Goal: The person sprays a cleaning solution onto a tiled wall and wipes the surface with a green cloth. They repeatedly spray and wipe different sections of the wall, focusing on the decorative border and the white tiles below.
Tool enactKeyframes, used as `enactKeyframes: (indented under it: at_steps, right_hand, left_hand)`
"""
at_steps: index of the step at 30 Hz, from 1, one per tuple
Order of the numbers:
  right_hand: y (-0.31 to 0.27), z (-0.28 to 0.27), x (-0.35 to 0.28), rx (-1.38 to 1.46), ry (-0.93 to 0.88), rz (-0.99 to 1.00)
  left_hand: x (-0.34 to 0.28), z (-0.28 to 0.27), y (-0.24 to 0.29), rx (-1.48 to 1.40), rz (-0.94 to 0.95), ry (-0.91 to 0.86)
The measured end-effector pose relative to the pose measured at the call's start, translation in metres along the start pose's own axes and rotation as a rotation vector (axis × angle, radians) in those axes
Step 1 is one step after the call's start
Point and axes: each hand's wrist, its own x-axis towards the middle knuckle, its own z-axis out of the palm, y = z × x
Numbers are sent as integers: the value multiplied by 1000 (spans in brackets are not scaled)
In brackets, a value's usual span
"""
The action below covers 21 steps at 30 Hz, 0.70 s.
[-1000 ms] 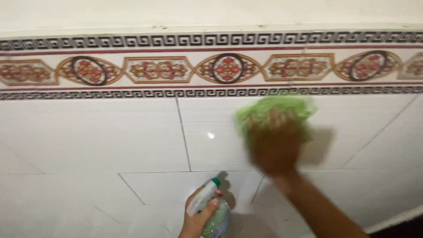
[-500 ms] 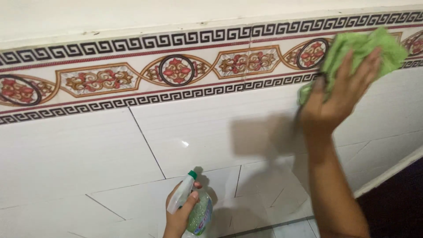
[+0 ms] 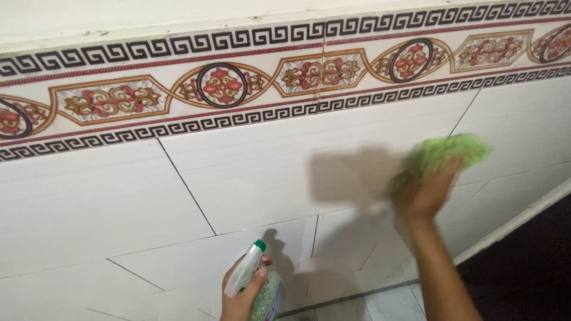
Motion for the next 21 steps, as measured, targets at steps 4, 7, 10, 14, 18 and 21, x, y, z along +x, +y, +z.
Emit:
enactKeyframes:
  at_steps: [4,7,10,14,18,21]
  right_hand:
    - [19,-41,49,460,132,388]
    - [4,-60,46,515,103,365]
    - [6,-45,22,498,99,347]
    - [-28,-38,-14,543,81,363]
    - [-41,-28,-28,452,-27,245]
    - [-28,-37,18,535,133,99]
  left_hand:
    - [-2,-7,-10,59,-22,12]
    - [-5,0,-4,-57,-5,64]
    - [0,6,-2,-19,-27,41]
    - [16,29,-8,-19,16,63]
    - [25,54,-11,-45,-115,97]
    - [31,67,-7,-89,-66,51]
